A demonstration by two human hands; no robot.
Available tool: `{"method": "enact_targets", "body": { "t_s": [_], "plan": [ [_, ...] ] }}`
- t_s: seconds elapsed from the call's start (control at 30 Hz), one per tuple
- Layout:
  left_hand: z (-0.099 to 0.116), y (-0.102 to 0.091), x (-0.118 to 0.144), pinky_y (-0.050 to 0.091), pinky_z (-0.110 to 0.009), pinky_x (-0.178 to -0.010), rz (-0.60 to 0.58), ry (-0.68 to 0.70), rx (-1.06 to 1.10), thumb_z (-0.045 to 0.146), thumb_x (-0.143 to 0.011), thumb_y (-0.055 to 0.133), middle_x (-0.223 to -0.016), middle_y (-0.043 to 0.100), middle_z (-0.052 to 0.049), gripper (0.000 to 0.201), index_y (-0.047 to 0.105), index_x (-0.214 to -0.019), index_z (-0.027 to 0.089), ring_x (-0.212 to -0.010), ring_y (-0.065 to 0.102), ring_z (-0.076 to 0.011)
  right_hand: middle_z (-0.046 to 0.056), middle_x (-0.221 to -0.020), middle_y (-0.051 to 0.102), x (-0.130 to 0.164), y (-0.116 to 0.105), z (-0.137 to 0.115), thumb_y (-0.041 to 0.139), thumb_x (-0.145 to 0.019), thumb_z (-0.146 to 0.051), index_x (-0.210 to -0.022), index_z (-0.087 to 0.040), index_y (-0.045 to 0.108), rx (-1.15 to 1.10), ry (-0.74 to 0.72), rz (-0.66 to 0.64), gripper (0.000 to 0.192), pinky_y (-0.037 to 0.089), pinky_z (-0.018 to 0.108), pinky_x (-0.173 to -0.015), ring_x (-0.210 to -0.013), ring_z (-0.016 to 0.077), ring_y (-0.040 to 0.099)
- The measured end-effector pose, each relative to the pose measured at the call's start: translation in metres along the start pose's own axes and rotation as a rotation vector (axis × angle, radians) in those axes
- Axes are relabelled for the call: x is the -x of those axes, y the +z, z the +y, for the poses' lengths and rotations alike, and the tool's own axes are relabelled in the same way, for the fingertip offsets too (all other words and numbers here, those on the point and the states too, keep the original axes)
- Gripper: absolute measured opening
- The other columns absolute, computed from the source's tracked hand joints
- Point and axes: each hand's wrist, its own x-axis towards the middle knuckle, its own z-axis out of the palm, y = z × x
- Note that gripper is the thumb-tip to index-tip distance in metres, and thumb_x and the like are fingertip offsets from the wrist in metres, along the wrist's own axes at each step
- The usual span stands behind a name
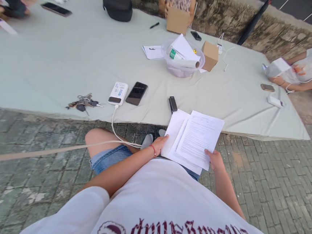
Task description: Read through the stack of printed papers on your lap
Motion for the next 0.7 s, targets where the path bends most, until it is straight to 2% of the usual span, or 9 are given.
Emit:
{"method": "enact_targets", "body": {
  "t_s": [0.13, 0.23, 0.37, 0.47, 0.57, 0.7],
  "plan": [
    [0.014, 0.01, 0.017, 0.058, -0.039, -0.084, -0.104, 0.14, -0.095, 0.07, -0.07, 0.079, -0.098, 0.079, -0.012, 0.055, 0.073, -0.087, 0.018, -0.096, 0.073, -0.0303, 0.006, -0.094, 0.082, -0.013, -0.027, -0.006, 0.085, -0.059, -0.028, -0.093, -0.019, 0.076, -0.042, 0.03, 0.223, 0.036, 0.066, 0.032, -0.076, -0.091, 0.0252, 0.079],
    [0.031, 0.02, 0.039, 0.056, -0.035, -0.071, -0.179, 0.238, -0.166, 0.076, -0.069, 0.075, -0.083, 0.078, -0.01, 0.061, 0.073, -0.08, 0.017, -0.08, 0.072, -0.0266, 0.005, -0.092, 0.081, -0.017, -0.036, -0.008, 0.086, -0.056, -0.027, -0.093, -0.019, 0.075, -0.09, -0.014, 0.294, 0.039, 0.066, 0.029, -0.073, -0.091, 0.0241, 0.078],
    [0.065, 0.028, 0.071, 0.056, -0.034, -0.069, -0.237, 0.378, -0.137, 0.077, -0.074, 0.071, -0.085, 0.078, -0.009, 0.065, 0.075, -0.089, 0.014, -0.077, 0.072, -0.0245, 0.005, -0.096, 0.081, -0.019, -0.03, -0.008, 0.089, -0.054, -0.027, -0.096, -0.019, 0.073, -0.203, -0.045, 0.288, 0.045, 0.066, 0.032, -0.085, -0.096, 0.0234, 0.077],
    [0.091, 0.028, 0.084, 0.059, -0.039, -0.078, -0.141, 0.508, -0.04, 0.078, -0.076, 0.068, -0.091, 0.079, -0.009, 0.069, 0.075, -0.1, 0.014, -0.09, 0.074, -0.0286, 0.005, -0.102, 0.08, -0.018, -0.018, -0.008, 0.09, -0.053, -0.028, -0.1, -0.02, 0.072, -0.255, -0.025, 0.292, 0.051, 0.062, 0.04, -0.1, -0.104, 0.0257, 0.076],
    [0.11, 0.023, 0.087, 0.059, -0.044, -0.089, -0.102, 0.577, 0.001, 0.08, -0.079, 0.064, -0.097, 0.08, -0.01, 0.076, 0.073, -0.113, 0.013, -0.106, 0.072, -0.0342, 0.009, -0.114, 0.078, -0.014, 0.0, -0.009, 0.09, -0.056, -0.033, -0.106, -0.02, 0.07, -0.257, -0.008, 0.188, 0.055, 0.055, 0.048, -0.11, -0.115, 0.0305, 0.072],
    [0.118, 0.019, 0.078, 0.057, -0.048, -0.098, -0.165, 0.531, -0.022, 0.076, -0.081, 0.067, -0.107, 0.079, -0.014, 0.075, 0.071, -0.117, 0.011, -0.114, 0.07, -0.0371, 0.011, -0.127, 0.074, 0.0, 0.033, -0.017, 0.088, -0.065, -0.037, -0.118, -0.02, 0.067, -0.212, -0.03, -0.069, 0.06, 0.05, 0.046, -0.114, -0.129, 0.0327, 0.064]
  ]
}}
